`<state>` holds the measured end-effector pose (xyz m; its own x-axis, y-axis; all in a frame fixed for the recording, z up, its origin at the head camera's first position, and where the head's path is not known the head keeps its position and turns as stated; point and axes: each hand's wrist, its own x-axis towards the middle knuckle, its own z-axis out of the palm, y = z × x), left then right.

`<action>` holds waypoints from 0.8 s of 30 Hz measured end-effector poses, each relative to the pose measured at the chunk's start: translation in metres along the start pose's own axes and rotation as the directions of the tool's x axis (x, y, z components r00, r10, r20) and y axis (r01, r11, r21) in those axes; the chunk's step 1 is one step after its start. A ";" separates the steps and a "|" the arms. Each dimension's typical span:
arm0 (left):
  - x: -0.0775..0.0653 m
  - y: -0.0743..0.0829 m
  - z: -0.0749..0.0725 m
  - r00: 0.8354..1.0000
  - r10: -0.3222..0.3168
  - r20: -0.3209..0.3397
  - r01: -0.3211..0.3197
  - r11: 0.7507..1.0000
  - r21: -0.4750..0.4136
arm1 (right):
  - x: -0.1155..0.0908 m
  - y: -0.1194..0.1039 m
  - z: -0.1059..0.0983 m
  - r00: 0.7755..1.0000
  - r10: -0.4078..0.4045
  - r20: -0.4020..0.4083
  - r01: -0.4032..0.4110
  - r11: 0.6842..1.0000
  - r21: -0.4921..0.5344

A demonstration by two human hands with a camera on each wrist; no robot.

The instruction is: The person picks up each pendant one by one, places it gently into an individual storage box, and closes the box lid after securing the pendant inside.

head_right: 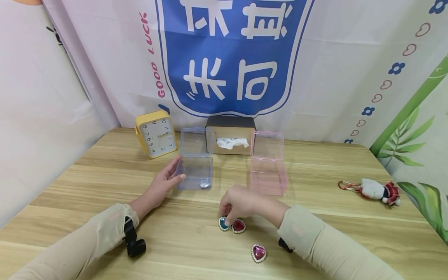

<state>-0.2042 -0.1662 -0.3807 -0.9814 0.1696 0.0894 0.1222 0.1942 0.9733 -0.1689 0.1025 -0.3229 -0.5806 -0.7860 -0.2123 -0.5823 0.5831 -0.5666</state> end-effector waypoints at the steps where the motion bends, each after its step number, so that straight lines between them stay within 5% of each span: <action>1: 0.000 0.000 0.000 1.000 -0.001 -0.001 0.001 1.000 0.000 | 0.000 0.000 0.001 1.000 -0.001 -0.003 0.001 1.000 -0.001; 24: 0.000 0.001 0.000 1.000 0.002 0.008 -0.002 1.000 -0.008 | 0.007 0.003 0.007 0.999 -0.033 -0.015 0.033 0.998 -0.061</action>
<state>-0.2038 -0.1659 -0.3793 -0.9800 0.1778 0.0896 0.1229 0.1862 0.9748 -0.1705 0.0975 -0.3313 -0.5691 -0.8020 -0.1814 -0.6347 0.5687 -0.5232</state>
